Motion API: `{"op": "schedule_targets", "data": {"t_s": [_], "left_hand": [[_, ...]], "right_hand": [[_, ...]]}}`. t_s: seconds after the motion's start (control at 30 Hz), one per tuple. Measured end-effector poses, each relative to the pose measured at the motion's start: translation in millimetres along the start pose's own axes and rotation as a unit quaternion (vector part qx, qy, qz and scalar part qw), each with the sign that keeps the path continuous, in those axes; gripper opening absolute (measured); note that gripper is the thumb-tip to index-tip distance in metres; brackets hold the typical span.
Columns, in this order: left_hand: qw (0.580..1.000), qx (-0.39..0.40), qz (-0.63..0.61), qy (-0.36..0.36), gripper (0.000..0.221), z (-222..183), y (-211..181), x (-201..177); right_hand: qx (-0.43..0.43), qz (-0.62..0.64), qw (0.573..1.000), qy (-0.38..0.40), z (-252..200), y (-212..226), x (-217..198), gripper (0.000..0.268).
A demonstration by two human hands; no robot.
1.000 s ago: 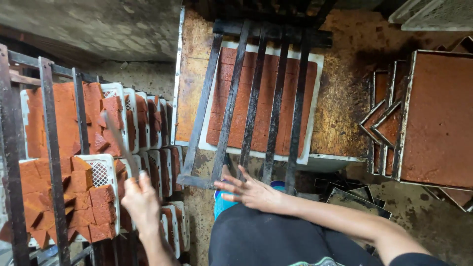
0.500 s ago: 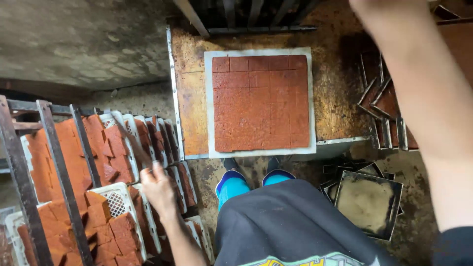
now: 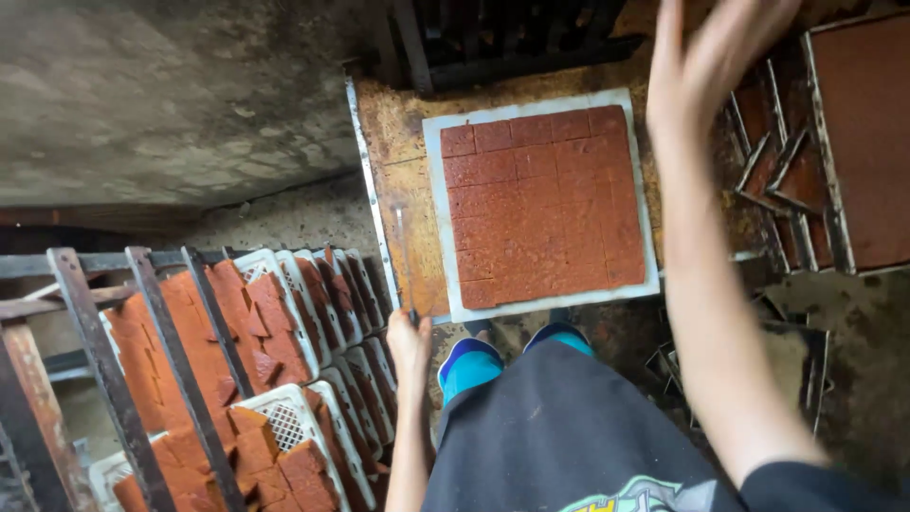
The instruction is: Using a metal grid guide and a knife to slice large rectangular sheets of baked goods into uniform squares on a bakery workbench.
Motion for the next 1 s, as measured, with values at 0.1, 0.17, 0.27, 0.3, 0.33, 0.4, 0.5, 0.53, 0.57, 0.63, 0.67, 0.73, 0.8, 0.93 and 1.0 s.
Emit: {"op": "schedule_targets", "data": {"t_s": [0.1, 0.17, 0.27, 0.3, 0.33, 0.4, 0.5, 0.53, 0.57, 0.63, 0.67, 0.73, 0.8, 0.93, 1.0], "left_hand": [[0.997, 0.049, 0.028, 0.060, 0.044, 21.5, -18.5, 33.2], [0.991, 0.084, 0.044, 0.098, 0.060, 31.8, -30.2, 56.1], [0.979, 0.077, 0.077, 0.170, 0.066, 39.1, -30.6, 99.6], [0.979, 0.093, 0.091, 0.158, 0.053, 40.4, -30.6, 106.7], [0.978, 0.114, 0.102, 0.142, 0.041, 47.1, -37.2, 114.6], [0.982, 0.125, 0.077, 0.121, 0.031, 56.8, -43.5, 111.8], [0.988, 0.122, 0.048, 0.080, 0.031, 58.4, -46.8, 103.2], [0.990, 0.120, 0.046, 0.060, 0.040, 61.3, -50.1, 97.9], [0.990, 0.120, 0.048, 0.062, 0.040, 63.1, -47.8, 96.2], [0.994, -0.008, 0.096, 0.042, 0.027, 65.7, -19.1, 90.2], [0.994, -0.008, 0.099, 0.044, 0.027, 73.6, -14.6, 93.8], [0.988, 0.004, 0.115, -0.101, 0.042, 79.1, -10.4, 73.7], [0.990, 0.008, 0.076, -0.116, 0.042, 96.3, -14.5, 69.1], [0.988, -0.010, -0.003, -0.156, 0.040, 121.9, -22.0, 72.8], [0.987, -0.035, 0.001, -0.160, 0.042, 127.3, -15.9, 67.8]], "right_hand": [[0.132, 0.030, 0.990, 0.049, -145.4, -95.2, 58.8, 0.068], [0.230, 0.025, 0.968, 0.102, -264.6, -182.2, 90.2, 0.072], [0.383, -0.095, 0.904, 0.163, -371.4, -266.8, 121.3, 0.072], [0.366, -0.078, 0.911, 0.174, -384.4, -260.7, 122.0, 0.070], [0.344, -0.059, 0.920, 0.180, -388.0, -256.9, 124.7, 0.068], [0.343, -0.047, 0.916, 0.203, -389.7, -248.6, 120.8, 0.066], [0.367, 0.031, 0.908, 0.201, -393.0, -258.5, 127.2, 0.065], [0.393, 0.096, 0.900, 0.164, -393.3, -268.0, 131.4, 0.064], [0.396, 0.097, 0.898, 0.163, -387.5, -274.5, 134.1, 0.064], [0.410, 0.086, 0.900, 0.117, -383.3, -290.6, 125.1, 0.056], [0.413, 0.086, 0.899, 0.117, -386.9, -314.3, 135.3, 0.056], [0.432, 0.036, 0.886, 0.163, -397.9, -363.0, 159.3, 0.030], [0.449, 0.050, 0.871, 0.193, -387.8, -359.2, 156.5, 0.026], [0.479, 0.073, 0.844, 0.230, -402.5, -381.9, 167.6, 0.016], [0.488, 0.068, 0.837, 0.237, -397.2, -370.6, 160.8, 0.013]]}}
Point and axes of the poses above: each hand's wrist, its own z-axis towards the middle knuckle, its own x-axis out of the palm, y = z × x, the point moved 10 cm from there along z, towards the middle knuckle, and after that the axes turned 14 degrees about y, right-handed, at the moved point
